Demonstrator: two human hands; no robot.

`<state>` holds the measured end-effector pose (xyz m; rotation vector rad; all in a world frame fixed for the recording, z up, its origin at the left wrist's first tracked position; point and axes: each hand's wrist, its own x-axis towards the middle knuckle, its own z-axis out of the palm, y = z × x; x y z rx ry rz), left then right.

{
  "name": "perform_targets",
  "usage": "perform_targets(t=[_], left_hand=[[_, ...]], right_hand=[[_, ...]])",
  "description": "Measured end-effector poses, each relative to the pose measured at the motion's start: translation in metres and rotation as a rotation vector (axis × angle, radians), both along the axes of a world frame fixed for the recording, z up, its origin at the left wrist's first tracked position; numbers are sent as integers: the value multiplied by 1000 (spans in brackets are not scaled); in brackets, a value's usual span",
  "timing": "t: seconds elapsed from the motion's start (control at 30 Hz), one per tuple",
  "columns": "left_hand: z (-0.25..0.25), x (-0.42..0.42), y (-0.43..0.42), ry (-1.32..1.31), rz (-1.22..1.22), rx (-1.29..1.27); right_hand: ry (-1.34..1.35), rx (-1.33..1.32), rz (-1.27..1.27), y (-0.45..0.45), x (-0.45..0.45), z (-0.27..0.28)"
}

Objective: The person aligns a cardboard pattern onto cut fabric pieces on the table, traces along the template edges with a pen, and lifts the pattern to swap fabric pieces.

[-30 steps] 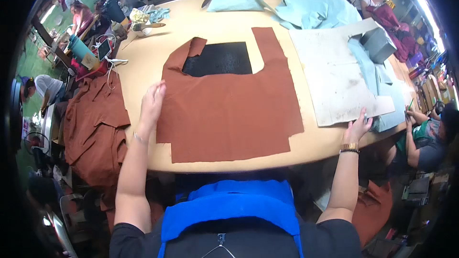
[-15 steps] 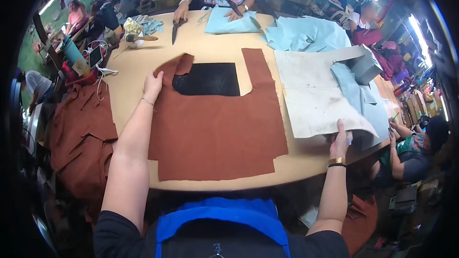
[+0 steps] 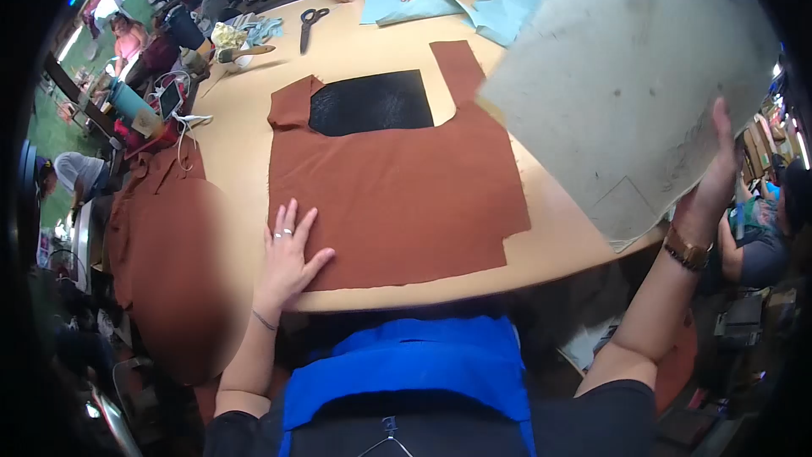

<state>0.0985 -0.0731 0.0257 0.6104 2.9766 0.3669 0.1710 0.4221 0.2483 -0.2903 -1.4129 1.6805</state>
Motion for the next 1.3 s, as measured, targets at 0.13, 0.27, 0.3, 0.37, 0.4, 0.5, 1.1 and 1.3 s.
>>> perform_targets(t=[0.13,0.27,0.3,0.37,0.4,0.5,1.1,1.3], left_hand=[[1,12,-3,-43,42,46],[17,-22,16,-231,-45,992],[25,-29,28,-406,-14,1193],[35,-40,44,-765,57,1586],[31,-50,49,-971,-39,1715],[31,-53,54,-1149,-96,1863],[-28,-72,-45,-207,479,806],[-29,-75,-46,-159,480,728]], right_hand=[[52,-239,478,-31,-22,21],[67,3,540,-65,-49,-1],[42,154,453,-53,-63,-20],[11,84,574,-23,-92,-61],[-23,18,641,-20,-98,-81],[-127,-198,783,-39,-99,-108],[-669,327,395,-48,-98,-237],[-764,488,277,-51,-96,-239]])
